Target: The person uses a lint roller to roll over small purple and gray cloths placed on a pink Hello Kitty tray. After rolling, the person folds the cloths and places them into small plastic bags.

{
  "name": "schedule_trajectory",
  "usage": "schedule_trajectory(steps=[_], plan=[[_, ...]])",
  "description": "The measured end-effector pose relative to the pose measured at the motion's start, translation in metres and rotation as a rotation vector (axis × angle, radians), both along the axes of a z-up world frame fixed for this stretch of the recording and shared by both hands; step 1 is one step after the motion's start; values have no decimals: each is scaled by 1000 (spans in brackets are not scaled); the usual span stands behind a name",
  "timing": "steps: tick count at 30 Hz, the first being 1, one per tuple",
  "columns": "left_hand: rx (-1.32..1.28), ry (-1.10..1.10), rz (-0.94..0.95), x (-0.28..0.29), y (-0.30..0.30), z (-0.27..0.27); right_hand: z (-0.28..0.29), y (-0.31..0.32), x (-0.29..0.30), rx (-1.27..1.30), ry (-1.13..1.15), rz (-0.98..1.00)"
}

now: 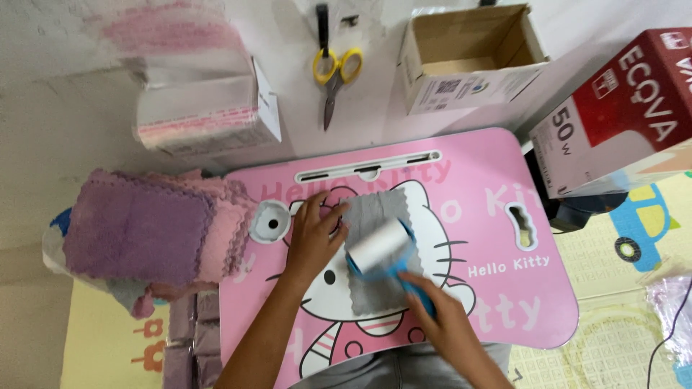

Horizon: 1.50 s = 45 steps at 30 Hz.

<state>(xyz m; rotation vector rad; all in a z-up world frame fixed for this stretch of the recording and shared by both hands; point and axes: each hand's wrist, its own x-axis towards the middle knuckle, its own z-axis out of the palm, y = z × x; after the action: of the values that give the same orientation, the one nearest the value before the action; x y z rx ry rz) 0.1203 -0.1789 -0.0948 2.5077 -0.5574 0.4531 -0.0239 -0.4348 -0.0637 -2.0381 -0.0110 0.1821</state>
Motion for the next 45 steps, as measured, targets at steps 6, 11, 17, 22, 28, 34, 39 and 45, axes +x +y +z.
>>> schedule_trajectory(steps=[6, 11, 17, 22, 28, 34, 39, 45], plan=[[48, -21, 6, -4, -6, 8, -81, -24, -92, 636, 486, -188], [56, -10, -8, -4, -8, 10, -25, 3, -83, 757, 556, -264], [32, -10, 3, -1, -8, 10, -16, 14, 10, 685, 258, -23], [28, 11, 25, -1, -6, 7, 35, 22, 69, 598, 238, -26], [77, -16, 27, 1, -2, -2, 38, 8, 46, 409, 172, -34], [34, -10, 25, -2, -5, 5, 12, -40, -37, 391, 502, -239], [38, -12, 31, -1, -5, -1, -32, -89, -78, 184, 333, -166], [-8, 1, 21, -1, -3, 1, -2, -55, -14, 115, 150, 17]])
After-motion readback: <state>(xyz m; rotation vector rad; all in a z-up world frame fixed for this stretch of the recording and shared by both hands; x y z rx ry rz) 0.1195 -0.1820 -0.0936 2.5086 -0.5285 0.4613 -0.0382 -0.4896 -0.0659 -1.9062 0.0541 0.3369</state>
